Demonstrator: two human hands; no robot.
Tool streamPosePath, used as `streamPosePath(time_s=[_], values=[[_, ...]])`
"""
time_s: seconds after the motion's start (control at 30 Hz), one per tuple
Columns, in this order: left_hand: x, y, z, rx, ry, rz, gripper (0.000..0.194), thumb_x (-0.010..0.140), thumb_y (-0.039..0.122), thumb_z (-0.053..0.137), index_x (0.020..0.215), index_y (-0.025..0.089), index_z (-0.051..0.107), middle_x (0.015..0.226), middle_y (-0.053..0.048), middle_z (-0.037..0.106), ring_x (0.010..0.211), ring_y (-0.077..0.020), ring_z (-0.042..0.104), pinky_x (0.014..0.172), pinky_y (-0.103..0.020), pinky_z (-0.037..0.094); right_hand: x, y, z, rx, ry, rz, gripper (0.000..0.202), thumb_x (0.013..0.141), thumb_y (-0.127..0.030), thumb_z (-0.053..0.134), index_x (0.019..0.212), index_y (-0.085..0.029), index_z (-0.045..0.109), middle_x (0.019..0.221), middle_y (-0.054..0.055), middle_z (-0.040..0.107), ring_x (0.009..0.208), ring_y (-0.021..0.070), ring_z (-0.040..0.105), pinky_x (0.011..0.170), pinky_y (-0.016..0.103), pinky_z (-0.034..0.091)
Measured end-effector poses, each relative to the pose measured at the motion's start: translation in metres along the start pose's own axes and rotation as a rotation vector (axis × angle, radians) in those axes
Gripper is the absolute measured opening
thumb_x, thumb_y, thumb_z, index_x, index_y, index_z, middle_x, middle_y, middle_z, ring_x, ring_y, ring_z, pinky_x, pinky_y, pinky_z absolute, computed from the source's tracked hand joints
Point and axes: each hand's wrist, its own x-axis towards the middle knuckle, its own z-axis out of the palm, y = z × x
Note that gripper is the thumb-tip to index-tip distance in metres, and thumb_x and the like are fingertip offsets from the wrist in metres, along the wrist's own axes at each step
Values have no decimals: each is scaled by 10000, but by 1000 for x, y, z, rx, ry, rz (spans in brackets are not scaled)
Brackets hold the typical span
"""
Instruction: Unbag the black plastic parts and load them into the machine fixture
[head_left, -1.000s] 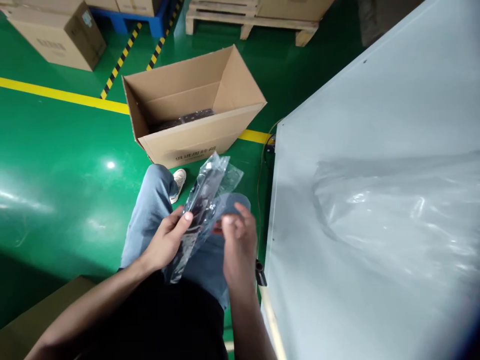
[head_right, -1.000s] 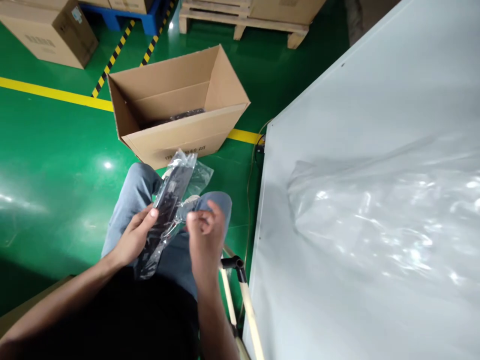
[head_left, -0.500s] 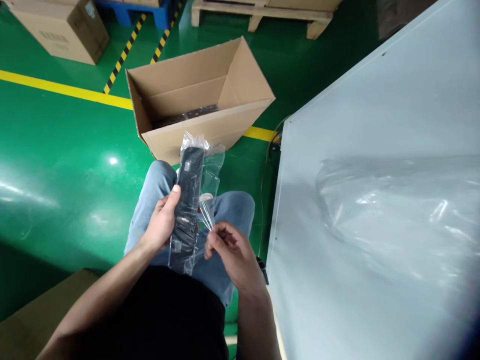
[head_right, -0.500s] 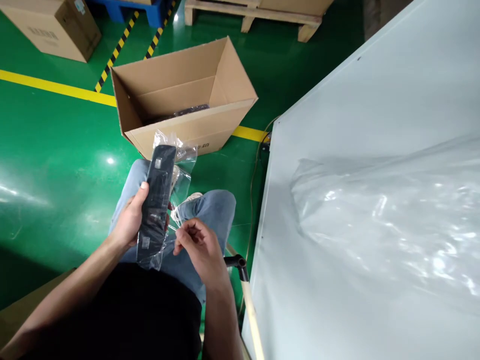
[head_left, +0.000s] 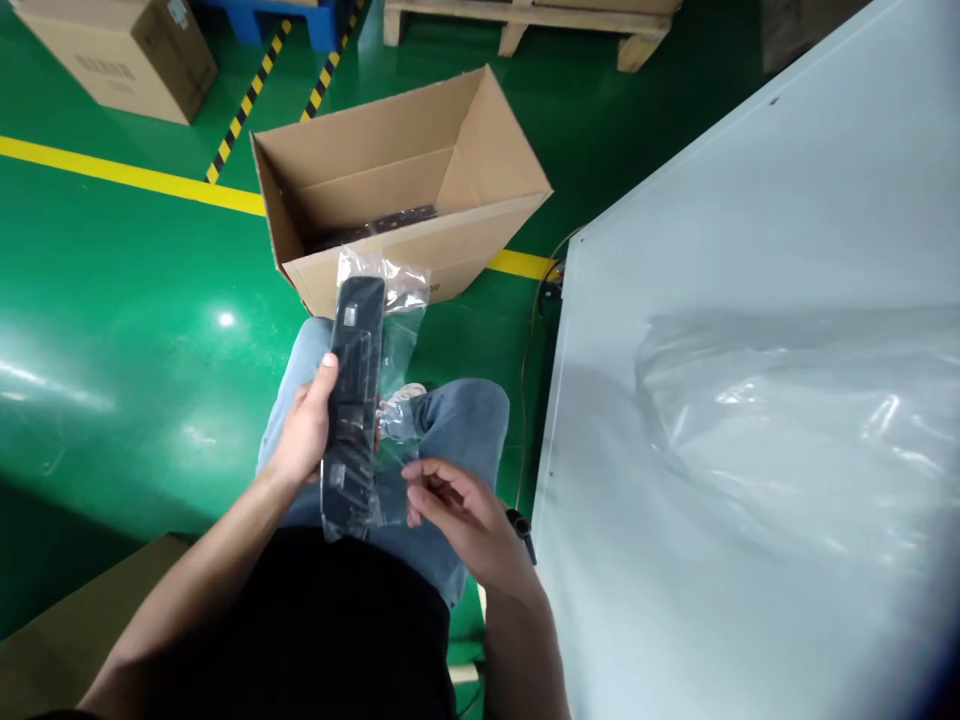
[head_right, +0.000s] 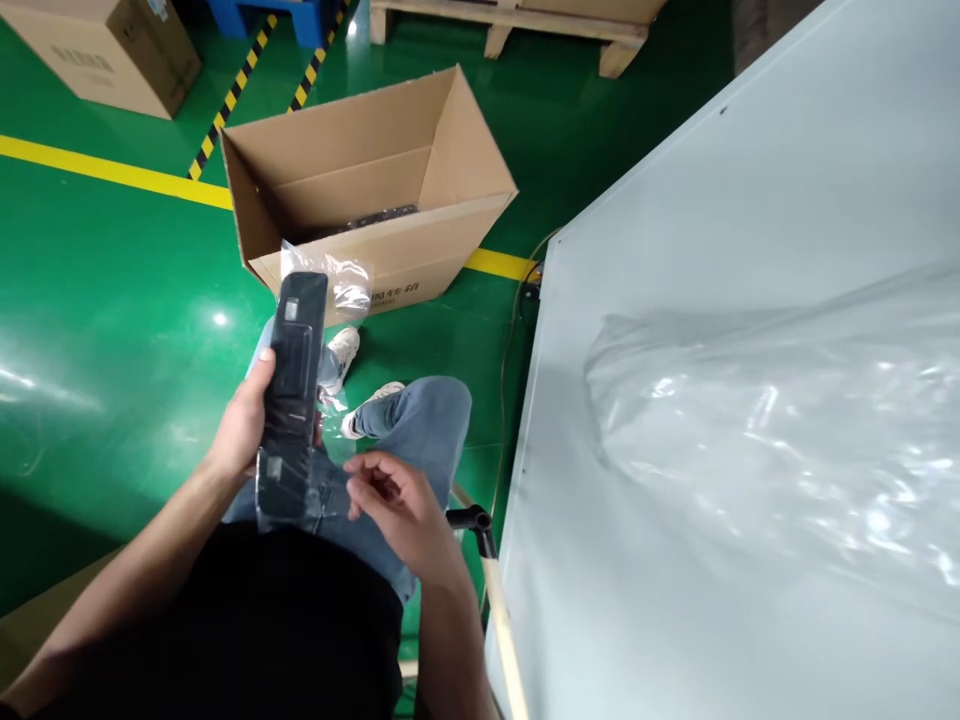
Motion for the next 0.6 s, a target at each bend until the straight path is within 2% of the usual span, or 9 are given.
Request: streamPosePath(time_s=[0.07,0.17,0.27,0.33,0.4,0.47,0.53,0.6], values=[[1,5,-2,-159,-111,-150,718,904,831,531,976,149,742,793,-85,747,607,-217,678,561,-330,550,-3,-2,-9,73,-72,-6,349,894,-515,794,1046,-220,686,711,-38,610,643,133,609,684,307,550],[4,9,-1,-287,-191,-168,660,968,737,513,1205,157,718,941,-97,793,606,-220,713,556,-341,595,-5,0,-15,164,-131,-48,354,878,-491,822,1060,-234,662,708,-56,572,589,119,567,634,313,568],[5,7,2,-314,-237,-207,613,1005,669,492,1244,148,709,916,-106,791,583,-210,703,545,-331,600,-5,3,-23,110,-149,-91,363,879,-490,826,1089,-239,668,752,-38,593,628,125,591,674,321,582],[5,1,5,-308,-200,-234,617,1000,685,500,1168,140,734,797,-87,760,533,-183,659,510,-296,568,-5,4,-29,6,-113,-123,440,852,-516,850,1160,-248,688,868,5,649,783,159,658,794,338,593],[4,-7,10,-287,-111,-232,654,977,739,504,1052,139,752,693,-65,711,489,-158,607,464,-264,516,-4,2,-32,-70,-62,-151,654,783,-612,879,1300,-268,673,1051,57,683,999,213,685,943,373,583],[2,-15,14,-232,-9,-211,691,937,798,521,973,147,751,652,-57,686,486,-161,594,446,-262,488,-3,0,-28,-89,-22,-158,887,722,-752,848,1428,-271,612,1159,92,680,1091,252,683,986,395,581],[2,-23,16,-168,64,-155,688,894,822,572,977,162,749,684,-61,707,560,-194,649,489,-281,519,-1,-3,-16,-109,43,-111,870,774,-823,745,1413,-245,626,1014,72,692,927,228,700,843,359,606],[3,-29,16,-119,102,-50,651,862,807,639,1015,184,747,765,-60,746,704,-231,717,585,-297,569,0,-6,0,-172,207,-57,664,903,-790,616,1235,-223,711,749,5,612,665,168,614,622,294,542]])
